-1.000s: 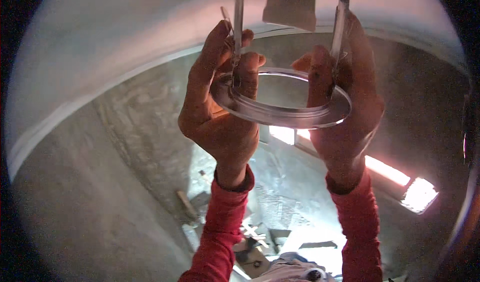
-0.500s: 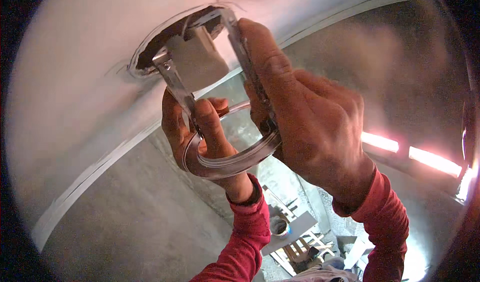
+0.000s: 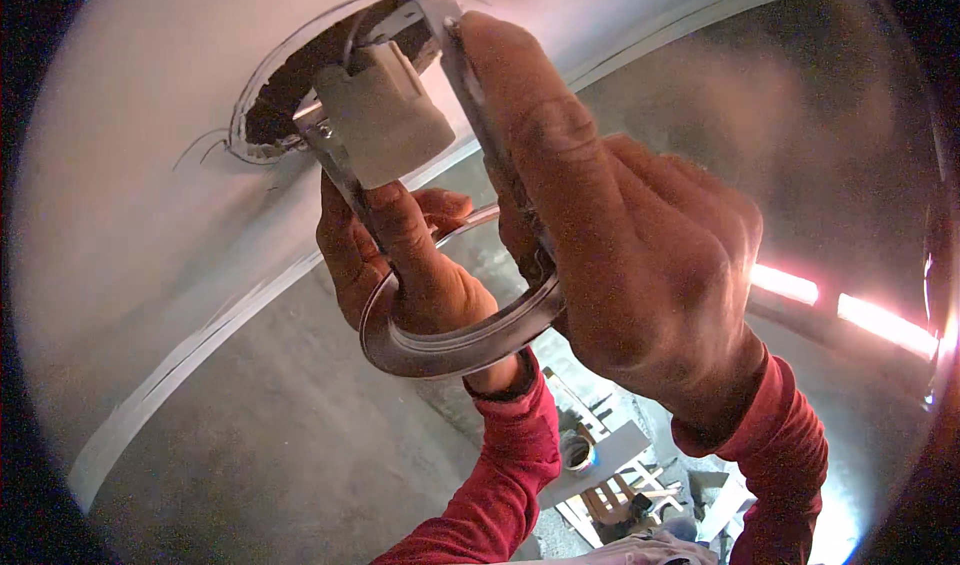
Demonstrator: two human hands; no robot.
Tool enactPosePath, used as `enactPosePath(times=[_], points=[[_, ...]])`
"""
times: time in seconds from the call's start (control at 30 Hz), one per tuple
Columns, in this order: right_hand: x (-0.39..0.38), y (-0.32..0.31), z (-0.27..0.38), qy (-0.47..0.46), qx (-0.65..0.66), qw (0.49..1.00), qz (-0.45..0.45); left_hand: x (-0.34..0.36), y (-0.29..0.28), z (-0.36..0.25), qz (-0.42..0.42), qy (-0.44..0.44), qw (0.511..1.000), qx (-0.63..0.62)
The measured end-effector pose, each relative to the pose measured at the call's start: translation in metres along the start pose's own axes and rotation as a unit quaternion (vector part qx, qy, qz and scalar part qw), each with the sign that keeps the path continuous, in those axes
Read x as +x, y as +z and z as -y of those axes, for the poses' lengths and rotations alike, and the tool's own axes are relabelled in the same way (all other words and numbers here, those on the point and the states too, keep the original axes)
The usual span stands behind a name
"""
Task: The person connects wires to a recessed light fixture using pliers, wraps electrical tape around the wire connections by hand, and pushes the light fixture into the ceiling opening.
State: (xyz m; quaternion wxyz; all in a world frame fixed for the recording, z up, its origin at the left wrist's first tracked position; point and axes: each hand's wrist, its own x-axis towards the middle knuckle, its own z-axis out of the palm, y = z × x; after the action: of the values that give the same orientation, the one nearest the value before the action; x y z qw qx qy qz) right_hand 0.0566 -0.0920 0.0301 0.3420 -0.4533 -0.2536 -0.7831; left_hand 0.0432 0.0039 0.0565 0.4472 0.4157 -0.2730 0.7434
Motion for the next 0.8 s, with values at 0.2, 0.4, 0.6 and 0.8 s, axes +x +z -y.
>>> enactPosePath(times=[0.2,0.4,0.6,0.8], points=[[0.01,-0.014,-0.001,-0.012,-0.041,0.995,0.092,0.0,-0.001,0.011,0.005,0.017,1.0,-0.001],[0.011,-0.012,-0.006,-0.042,-0.016,0.996,0.08,0.002,-0.002,0.018,0.002,0.048,0.999,-0.009],[0.026,-0.031,-0.012,-0.012,0.027,0.984,0.175,-0.008,0.005,0.01,-0.023,0.069,0.997,0.004],[0.02,-0.025,0.004,0.025,-0.02,0.986,0.161,0.0,0.007,0.019,-0.015,0.063,0.997,-0.037]])
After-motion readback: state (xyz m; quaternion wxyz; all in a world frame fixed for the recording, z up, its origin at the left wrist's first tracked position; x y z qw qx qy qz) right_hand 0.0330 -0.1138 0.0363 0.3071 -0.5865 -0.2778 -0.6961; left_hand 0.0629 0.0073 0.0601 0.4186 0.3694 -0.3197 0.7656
